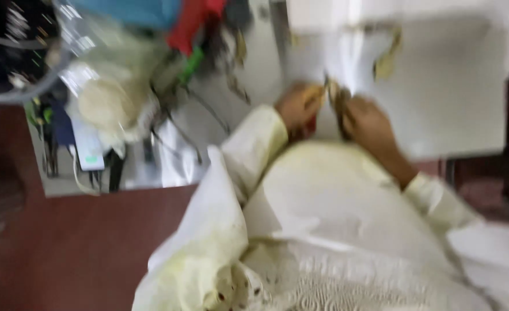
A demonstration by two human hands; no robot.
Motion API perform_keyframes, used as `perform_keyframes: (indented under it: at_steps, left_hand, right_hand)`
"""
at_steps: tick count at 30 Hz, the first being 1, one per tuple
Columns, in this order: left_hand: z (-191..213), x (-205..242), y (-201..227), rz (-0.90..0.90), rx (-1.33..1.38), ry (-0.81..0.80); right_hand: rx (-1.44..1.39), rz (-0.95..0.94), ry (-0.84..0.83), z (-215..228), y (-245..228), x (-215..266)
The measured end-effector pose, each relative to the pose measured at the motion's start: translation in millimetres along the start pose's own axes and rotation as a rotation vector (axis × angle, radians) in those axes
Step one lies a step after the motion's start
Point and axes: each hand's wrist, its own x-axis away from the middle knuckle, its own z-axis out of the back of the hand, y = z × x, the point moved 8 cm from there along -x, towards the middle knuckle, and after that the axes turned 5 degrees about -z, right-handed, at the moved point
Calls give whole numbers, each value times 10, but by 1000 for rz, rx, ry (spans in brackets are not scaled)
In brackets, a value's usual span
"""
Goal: The person trims dried leaves using a small blade and places the pieces into a small white wrapper, folding the material by hand to secure the contents.
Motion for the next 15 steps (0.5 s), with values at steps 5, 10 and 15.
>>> perform_keyframes:
  at_steps: [5,10,15]
  left_hand:
    - [209,31,134,242,33,-79]
    - [531,104,616,415,336,-139]
    - [243,57,152,233,137,-47]
  right_hand:
    - [-56,-214,53,586,-215,-184]
    - [-212,95,323,1676,-1024,-422]
    - [105,309,378,2220,-1606,-911]
